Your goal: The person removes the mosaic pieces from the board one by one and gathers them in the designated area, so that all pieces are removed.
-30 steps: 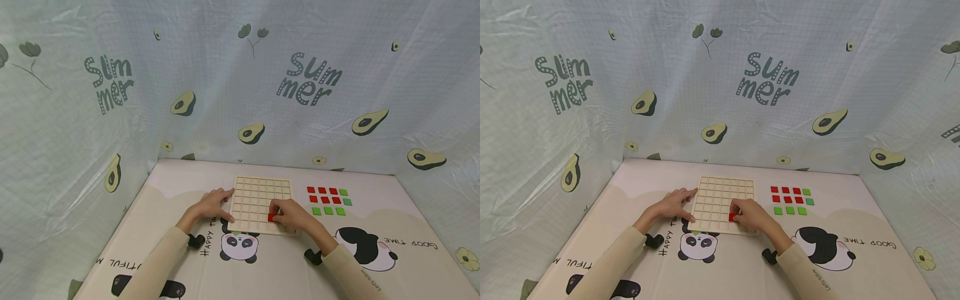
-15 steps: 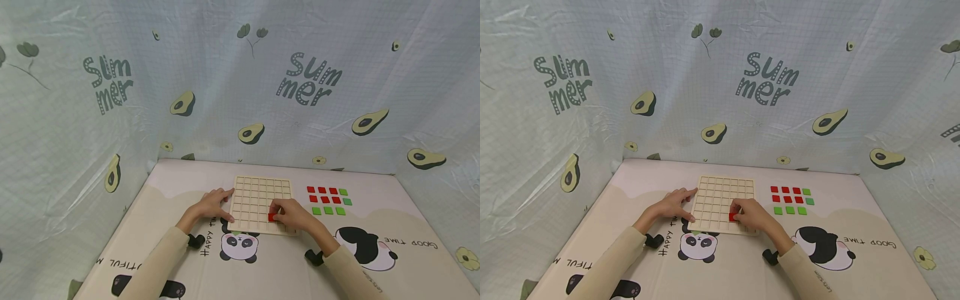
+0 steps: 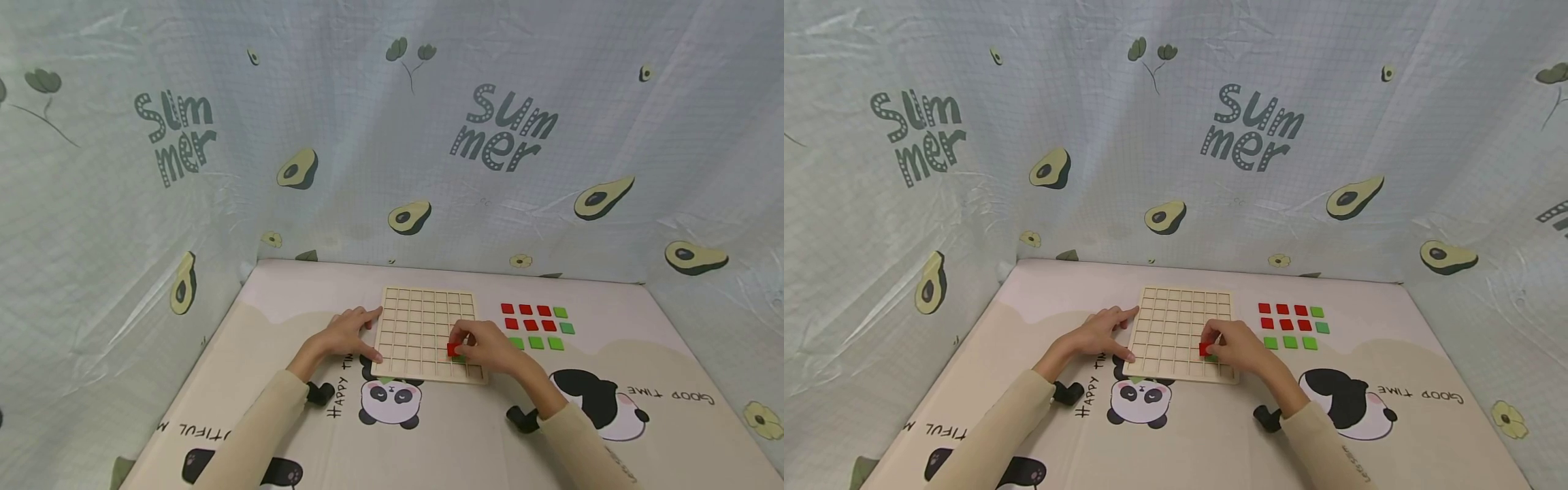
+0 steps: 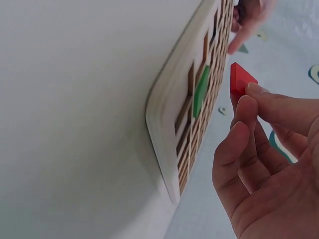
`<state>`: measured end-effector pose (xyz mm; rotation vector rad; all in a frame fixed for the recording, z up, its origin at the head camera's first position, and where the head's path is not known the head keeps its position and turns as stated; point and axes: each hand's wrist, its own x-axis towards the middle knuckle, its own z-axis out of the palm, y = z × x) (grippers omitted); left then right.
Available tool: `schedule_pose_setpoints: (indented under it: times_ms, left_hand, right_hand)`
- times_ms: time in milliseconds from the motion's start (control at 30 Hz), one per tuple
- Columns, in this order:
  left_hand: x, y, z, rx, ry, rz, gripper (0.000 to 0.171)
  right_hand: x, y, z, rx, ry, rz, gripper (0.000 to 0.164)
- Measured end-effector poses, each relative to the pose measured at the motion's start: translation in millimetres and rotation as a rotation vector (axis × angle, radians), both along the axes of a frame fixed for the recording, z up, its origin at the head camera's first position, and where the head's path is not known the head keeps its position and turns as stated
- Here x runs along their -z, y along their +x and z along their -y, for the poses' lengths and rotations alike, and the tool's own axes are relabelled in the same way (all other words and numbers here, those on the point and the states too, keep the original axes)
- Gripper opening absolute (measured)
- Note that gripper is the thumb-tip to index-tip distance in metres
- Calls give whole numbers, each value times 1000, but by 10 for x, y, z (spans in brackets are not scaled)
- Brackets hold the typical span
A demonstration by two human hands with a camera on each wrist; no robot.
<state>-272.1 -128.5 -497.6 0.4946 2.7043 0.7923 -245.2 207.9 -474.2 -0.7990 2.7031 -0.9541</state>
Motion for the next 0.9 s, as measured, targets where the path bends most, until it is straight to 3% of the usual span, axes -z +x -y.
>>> schedule_pose_setpoints:
  times_ms: [300, 900]
  left_hand:
    - [-8, 4, 6, 1, -3, -4, 112]
    - [5, -7, 12, 10, -1, -3, 113]
  right_hand:
    - [-85, 14, -138, 82, -15, 35, 12]
    - [-177, -3, -732, 174, -4, -29, 10]
